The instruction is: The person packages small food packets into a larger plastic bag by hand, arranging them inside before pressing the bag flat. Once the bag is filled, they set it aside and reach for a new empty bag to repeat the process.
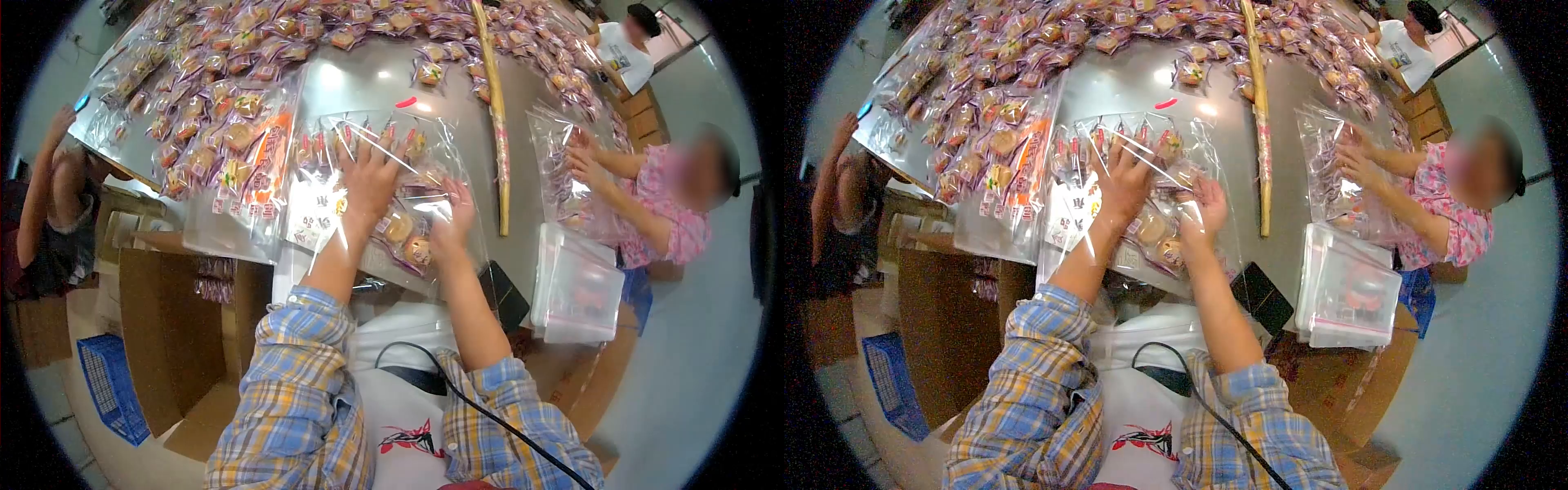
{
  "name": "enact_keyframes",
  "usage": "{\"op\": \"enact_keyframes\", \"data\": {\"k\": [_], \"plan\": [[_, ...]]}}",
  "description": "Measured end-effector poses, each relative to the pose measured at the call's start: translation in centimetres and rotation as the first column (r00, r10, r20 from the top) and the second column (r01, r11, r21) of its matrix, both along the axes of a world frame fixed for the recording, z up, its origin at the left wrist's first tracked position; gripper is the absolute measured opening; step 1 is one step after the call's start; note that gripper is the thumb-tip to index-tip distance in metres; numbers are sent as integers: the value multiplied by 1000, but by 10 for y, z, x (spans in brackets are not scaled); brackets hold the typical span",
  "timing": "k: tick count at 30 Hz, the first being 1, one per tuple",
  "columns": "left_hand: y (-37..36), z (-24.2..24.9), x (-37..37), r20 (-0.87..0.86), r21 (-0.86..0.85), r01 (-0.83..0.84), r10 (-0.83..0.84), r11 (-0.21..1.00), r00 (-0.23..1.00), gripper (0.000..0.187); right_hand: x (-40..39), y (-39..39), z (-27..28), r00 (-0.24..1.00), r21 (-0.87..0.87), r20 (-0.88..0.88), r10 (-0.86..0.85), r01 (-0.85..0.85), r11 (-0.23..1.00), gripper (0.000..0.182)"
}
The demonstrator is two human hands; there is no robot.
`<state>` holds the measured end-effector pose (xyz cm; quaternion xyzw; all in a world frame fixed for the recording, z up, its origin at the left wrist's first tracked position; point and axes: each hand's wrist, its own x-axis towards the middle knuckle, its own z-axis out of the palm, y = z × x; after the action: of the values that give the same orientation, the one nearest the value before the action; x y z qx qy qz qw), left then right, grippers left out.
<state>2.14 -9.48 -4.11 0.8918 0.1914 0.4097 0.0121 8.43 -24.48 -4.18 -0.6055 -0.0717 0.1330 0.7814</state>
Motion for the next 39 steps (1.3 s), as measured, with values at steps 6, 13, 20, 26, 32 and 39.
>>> {"op": "enact_keyframes", "data": {"k": [6,13,20,26,32,39], "plan": [[-1,7,-5,16,-75,70,-68,995,998,43,-15,22,14,979,-125,194,59,-35,992,73],[3,10,-3,50,-46,82,-79,996,996,26,-11,32,23,903,-244,427,-36,153,958,75],[8,-1,2,115,-3,85,-84,996,990,20,-2,22,13,913,-338,392,114,28,941,76],[3,15,-9,50,-29,103,-101,994,994,20,-2,15,8,888,-549,413,201,67,833,79],[3,11,-6,48,-102,135,-131,985,990,28,2,9,3,829,-574,495,262,85,815,93],[3,14,-8,26,-56,110,-109,992,994,25,-15,13,23,878,-406,443,183,15,914,93]]}}
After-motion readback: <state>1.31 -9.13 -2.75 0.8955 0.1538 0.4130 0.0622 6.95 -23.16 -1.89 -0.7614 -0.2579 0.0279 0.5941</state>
